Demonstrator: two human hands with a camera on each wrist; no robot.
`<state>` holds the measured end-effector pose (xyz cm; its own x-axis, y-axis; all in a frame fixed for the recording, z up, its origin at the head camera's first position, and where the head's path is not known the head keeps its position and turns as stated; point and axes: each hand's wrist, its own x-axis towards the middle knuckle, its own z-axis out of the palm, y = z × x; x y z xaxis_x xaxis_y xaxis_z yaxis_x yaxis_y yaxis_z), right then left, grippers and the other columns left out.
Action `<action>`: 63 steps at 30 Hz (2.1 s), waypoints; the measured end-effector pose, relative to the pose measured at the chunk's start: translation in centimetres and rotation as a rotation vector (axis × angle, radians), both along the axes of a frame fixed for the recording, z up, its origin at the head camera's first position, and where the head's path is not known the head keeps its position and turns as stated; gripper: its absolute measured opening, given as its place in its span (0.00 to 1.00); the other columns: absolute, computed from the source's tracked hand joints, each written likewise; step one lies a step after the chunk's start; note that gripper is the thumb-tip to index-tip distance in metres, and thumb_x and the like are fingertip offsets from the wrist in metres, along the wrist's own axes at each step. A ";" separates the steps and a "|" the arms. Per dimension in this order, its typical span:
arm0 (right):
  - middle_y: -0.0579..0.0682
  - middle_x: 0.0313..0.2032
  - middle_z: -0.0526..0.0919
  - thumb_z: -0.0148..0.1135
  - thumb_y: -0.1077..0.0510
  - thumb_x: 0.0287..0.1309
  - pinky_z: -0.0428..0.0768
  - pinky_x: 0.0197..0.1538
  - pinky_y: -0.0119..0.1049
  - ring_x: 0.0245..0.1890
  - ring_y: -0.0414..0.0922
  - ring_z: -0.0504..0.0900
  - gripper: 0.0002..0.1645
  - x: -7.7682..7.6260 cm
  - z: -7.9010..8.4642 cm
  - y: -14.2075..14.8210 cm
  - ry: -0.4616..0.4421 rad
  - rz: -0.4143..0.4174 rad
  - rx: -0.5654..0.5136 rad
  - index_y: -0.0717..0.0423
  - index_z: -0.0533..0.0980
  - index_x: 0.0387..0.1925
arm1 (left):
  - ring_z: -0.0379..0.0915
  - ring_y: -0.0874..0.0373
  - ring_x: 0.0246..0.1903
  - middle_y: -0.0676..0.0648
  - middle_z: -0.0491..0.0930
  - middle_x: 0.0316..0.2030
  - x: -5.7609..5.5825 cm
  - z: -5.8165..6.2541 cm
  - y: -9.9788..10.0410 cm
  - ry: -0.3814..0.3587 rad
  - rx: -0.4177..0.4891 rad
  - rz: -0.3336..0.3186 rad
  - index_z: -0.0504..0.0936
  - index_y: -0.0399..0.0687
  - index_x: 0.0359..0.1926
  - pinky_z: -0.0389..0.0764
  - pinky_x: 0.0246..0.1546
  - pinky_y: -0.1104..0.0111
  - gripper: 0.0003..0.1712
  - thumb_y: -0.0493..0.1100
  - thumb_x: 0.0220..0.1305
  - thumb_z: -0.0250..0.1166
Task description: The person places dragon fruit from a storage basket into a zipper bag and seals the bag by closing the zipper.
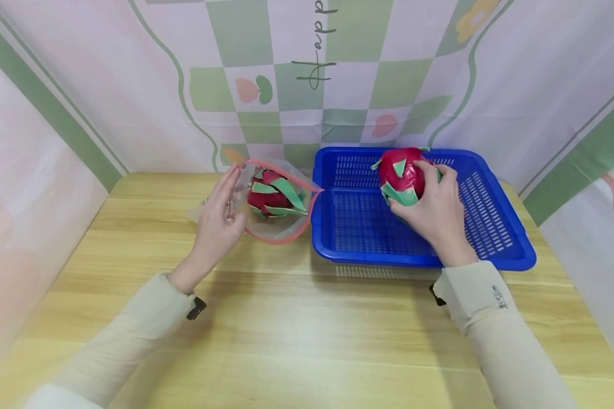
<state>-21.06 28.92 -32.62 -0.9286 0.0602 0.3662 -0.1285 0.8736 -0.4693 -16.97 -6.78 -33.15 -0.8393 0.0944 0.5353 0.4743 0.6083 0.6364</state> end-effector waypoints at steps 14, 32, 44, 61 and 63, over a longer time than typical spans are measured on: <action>0.67 0.58 0.64 0.75 0.59 0.36 0.72 0.51 0.64 0.57 0.59 0.65 0.48 2.6 2.8 -5.1 0.111 0.251 -0.144 0.56 0.65 0.63 | 0.53 0.45 0.71 0.40 0.58 0.72 -0.4 -0.3 -0.4 -0.007 0.022 -0.061 0.58 0.35 0.71 0.63 0.68 0.53 0.45 0.29 0.45 0.49; 0.63 0.62 0.63 0.78 0.59 0.32 0.77 0.52 0.61 0.60 0.59 0.67 0.49 5.9 3.7 -9.4 0.118 0.473 -0.117 0.54 0.66 0.61 | 0.49 0.43 0.71 0.41 0.55 0.73 -0.3 -0.3 -0.5 -0.034 -0.008 -0.059 0.56 0.36 0.71 0.47 0.71 0.43 0.46 0.31 0.45 0.50; 0.65 0.62 0.64 0.79 0.49 0.31 0.84 0.40 0.57 0.50 0.63 0.77 0.49 5.9 2.2 -10.8 0.161 0.575 0.103 0.50 0.67 0.59 | 0.46 0.42 0.72 0.40 0.54 0.73 -0.2 -0.2 -0.5 -0.041 -0.042 -0.085 0.54 0.38 0.72 0.34 0.70 0.37 0.48 0.32 0.44 0.52; 0.65 0.62 0.65 0.78 0.46 0.35 0.85 0.37 0.52 0.50 0.60 0.78 0.48 5.2 1.3 -13.0 0.099 0.587 0.172 0.49 0.68 0.61 | 0.47 0.46 0.73 0.42 0.52 0.74 -0.2 -0.1 -0.5 -0.084 0.027 -0.181 0.53 0.39 0.73 0.40 0.72 0.40 0.49 0.29 0.44 0.53; 0.65 0.62 0.65 0.78 0.46 0.35 0.85 0.37 0.51 0.49 0.60 0.79 0.48 5.0 1.4 -13.3 0.091 0.588 0.176 0.49 0.68 0.61 | 0.47 0.46 0.73 0.42 0.52 0.74 -0.1 -0.1 -0.4 -0.085 0.031 -0.189 0.53 0.40 0.73 0.39 0.72 0.40 0.49 0.29 0.44 0.53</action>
<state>-16.09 15.59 -31.22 -0.7527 -0.5202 0.4034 -0.6443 0.7081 -0.2890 -17.12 -7.22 -33.29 -0.8505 0.2391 0.4684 0.5219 0.4934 0.6958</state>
